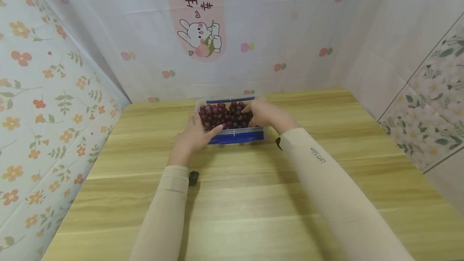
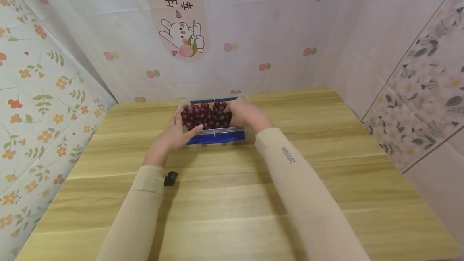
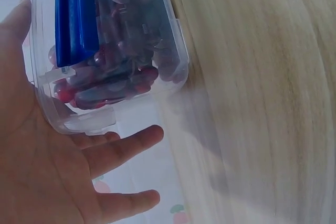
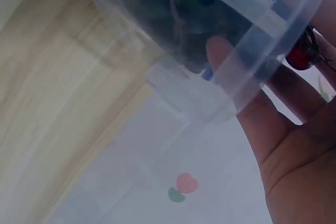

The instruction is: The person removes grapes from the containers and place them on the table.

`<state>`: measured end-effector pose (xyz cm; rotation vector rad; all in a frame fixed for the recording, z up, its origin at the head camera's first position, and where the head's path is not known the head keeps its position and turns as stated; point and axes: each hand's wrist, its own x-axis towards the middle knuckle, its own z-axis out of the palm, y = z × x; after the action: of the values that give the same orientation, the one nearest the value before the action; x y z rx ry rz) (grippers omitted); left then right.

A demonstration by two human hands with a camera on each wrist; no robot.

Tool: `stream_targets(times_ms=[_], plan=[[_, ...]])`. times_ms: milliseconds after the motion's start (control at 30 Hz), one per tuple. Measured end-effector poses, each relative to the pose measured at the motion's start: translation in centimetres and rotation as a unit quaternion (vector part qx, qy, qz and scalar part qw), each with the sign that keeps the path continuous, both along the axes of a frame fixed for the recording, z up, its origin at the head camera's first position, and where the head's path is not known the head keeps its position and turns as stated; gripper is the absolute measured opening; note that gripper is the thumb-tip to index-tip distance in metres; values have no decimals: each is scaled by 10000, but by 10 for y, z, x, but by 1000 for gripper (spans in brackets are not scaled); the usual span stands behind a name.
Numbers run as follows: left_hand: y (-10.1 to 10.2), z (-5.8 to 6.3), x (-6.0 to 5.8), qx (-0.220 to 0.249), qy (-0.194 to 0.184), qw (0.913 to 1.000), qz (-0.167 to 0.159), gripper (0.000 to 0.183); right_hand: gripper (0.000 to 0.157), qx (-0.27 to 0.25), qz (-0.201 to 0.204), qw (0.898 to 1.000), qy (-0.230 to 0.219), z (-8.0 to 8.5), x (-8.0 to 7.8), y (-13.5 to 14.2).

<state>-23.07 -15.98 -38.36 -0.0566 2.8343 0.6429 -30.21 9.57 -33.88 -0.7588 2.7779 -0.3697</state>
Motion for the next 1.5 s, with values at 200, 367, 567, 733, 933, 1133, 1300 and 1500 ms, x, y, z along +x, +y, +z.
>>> stream_targets(times_ms=[200, 367, 567, 733, 933, 1133, 1300, 1500], plan=[[-3, -2, -2, 165, -49, 9999, 6, 130, 55, -215, 53, 9994, 260, 5, 1, -4], [-3, -2, -3, 243, -33, 9997, -3, 132, 53, -577, -171, 9968, 532, 14, 3, -6], [-4, -2, -5, 270, -74, 9996, 9, 132, 55, -800, -326, 9946, 581, 28, 7, -7], [-2, 0, -7, 186, -32, 9998, -31, 131, 53, -983, -478, 9923, 576, 42, 9, -4], [-2, -1, -6, 137, -62, 9999, -24, 129, 51, -960, -464, 9924, 619, 59, 14, -2], [-4, -1, -5, 159, -23, 9999, -15, 129, 51, -1021, -450, 9907, 778, 72, 18, -1], [-4, -1, -6, 179, 18, 9998, -13, 130, 50, -1070, -591, 9888, 855, 83, 24, 3], [-4, -1, -6, 165, -57, 9998, -47, 130, 49, -1180, -1004, 9841, 868, 98, 35, 13]])
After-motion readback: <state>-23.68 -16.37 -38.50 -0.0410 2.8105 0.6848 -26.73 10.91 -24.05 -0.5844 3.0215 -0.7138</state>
